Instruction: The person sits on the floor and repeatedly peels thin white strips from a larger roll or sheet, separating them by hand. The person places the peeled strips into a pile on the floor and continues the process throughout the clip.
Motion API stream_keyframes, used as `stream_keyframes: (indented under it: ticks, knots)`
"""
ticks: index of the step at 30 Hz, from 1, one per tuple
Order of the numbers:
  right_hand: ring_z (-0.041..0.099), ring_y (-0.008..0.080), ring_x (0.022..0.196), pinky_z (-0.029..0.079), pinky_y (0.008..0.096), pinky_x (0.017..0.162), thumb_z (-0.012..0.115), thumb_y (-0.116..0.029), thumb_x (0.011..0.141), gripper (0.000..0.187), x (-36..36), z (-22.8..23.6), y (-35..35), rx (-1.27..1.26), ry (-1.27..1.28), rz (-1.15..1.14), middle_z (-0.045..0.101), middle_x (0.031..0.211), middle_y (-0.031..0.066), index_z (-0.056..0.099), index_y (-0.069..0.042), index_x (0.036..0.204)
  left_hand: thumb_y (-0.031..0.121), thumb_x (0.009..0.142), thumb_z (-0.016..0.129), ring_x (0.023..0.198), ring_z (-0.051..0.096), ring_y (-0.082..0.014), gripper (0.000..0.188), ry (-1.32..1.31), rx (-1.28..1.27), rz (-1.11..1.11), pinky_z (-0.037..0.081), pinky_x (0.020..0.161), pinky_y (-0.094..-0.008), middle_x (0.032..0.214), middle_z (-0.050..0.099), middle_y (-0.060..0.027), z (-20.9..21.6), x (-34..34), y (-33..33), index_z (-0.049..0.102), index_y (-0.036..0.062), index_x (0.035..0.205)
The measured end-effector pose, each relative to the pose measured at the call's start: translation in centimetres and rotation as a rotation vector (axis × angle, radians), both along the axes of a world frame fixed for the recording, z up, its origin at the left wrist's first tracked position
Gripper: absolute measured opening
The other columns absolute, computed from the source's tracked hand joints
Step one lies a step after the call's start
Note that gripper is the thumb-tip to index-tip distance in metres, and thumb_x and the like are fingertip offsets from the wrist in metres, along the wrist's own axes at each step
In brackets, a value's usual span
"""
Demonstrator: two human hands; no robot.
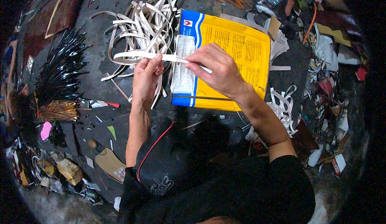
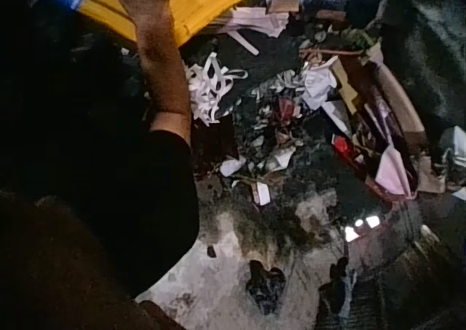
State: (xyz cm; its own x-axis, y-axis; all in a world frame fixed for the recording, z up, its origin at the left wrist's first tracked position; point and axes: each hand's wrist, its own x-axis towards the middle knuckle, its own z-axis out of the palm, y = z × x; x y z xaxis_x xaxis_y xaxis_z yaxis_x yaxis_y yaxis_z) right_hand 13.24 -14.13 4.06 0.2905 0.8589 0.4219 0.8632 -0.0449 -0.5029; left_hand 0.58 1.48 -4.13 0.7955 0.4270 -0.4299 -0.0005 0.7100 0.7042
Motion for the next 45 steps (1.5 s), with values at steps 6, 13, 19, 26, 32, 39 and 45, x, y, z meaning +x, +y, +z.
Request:
stream_keyframes:
  ticks: [6, 13, 19, 26, 32, 39, 45]
  knots:
    - [0.058, 0.0270, 0.075, 0.049, 0.0362, 0.067, 0.071, -0.008, 0.076, 0.013, -0.1, -0.1, 1.3, 0.041, -0.001, 0.029, 0.057, 0.079, 0.0090, 0.062, -0.003, 0.084, 0.016, 0.089, 0.065, 0.064, 0.047, -0.0046, 0.015, -0.022, -0.022, 0.044, 0.035, 0.055, -0.0190, 0.076, 0.058, -0.0009, -2.4, -0.3, 0.7, 0.060, 0.0024, 0.090]
    - [0.058, 0.0263, 0.074, 0.049, 0.0353, 0.067, 0.070, -0.007, 0.075, 0.013, 0.0, -0.3, 1.4, 0.042, -0.059, 0.026, 0.056, 0.079, 0.0082, 0.061, -0.004, 0.083, 0.016, 0.088, 0.066, 0.063, 0.047, -0.0047, 0.015, 0.006, -0.005, 0.091, 0.035, 0.053, -0.0182, 0.076, 0.057, -0.0016, -3.2, -0.2, 1.6, 0.059, 0.0025, 0.089]
    - [0.057, 0.0255, 0.074, 0.049, 0.0351, 0.067, 0.069, -0.007, 0.076, 0.011, -0.1, -0.4, 0.2, 0.016, -0.105, -0.006, 0.055, 0.078, 0.0077, 0.060, -0.004, 0.082, 0.015, 0.088, 0.066, 0.063, 0.047, -0.0043, 0.014, 0.057, 0.045, 0.092, 0.035, 0.056, -0.0181, 0.076, 0.057, -0.0006, -2.7, -0.9, 2.1, 0.059, 0.0024, 0.090]
    - [0.057, 0.0249, 0.076, 0.049, 0.0347, 0.068, 0.070, -0.007, 0.074, 0.015, -0.1, -0.5, 0.8, 0.043, -0.093, 0.010, 0.056, 0.079, 0.0070, 0.062, -0.004, 0.086, 0.015, 0.089, 0.064, 0.060, 0.045, -0.0038, 0.012, 0.000, -0.034, 0.145, 0.037, 0.056, -0.0189, 0.073, 0.055, 0.0017, -3.8, -1.6, 3.6, 0.059, 0.0052, 0.090]
    - [0.057, 0.0245, 0.077, 0.050, 0.0339, 0.067, 0.069, -0.003, 0.073, 0.020, -0.7, -0.5, 0.8, 0.012, -0.121, -0.014, 0.055, 0.081, 0.0080, 0.063, -0.003, 0.093, 0.036, 0.090, 0.059, 0.069, 0.050, -0.0143, 0.031, -0.322, -0.610, 0.318, 0.040, 0.060, -0.0267, 0.079, 0.059, -0.0049, -2.1, -1.3, 2.6, 0.059, 0.0049, 0.090]
    - [0.057, 0.0257, 0.076, 0.050, 0.0351, 0.069, 0.067, -0.008, 0.077, 0.016, -0.7, -0.1, 0.5, -0.027, -0.179, -0.005, 0.054, 0.080, 0.0085, 0.063, -0.003, 0.091, 0.016, 0.088, 0.066, 0.064, 0.047, -0.0038, 0.018, 0.003, 0.414, -0.085, 0.038, 0.056, -0.0196, 0.076, 0.058, 0.0001, 4.5, 1.4, -2.0, 0.057, 0.0021, 0.094]
    - [0.057, 0.0281, 0.084, 0.049, 0.0364, 0.074, 0.068, -0.009, 0.076, 0.023, -1.6, 1.5, -0.2, -0.103, 0.021, -0.123, 0.058, 0.088, 0.0108, 0.062, -0.001, 0.096, 0.016, 0.088, 0.067, 0.066, 0.048, -0.0049, 0.018, 0.005, 0.631, -0.007, 0.040, 0.057, -0.0212, 0.076, 0.057, -0.0002, 3.3, 1.4, -2.6, 0.056, 0.0022, 0.091]
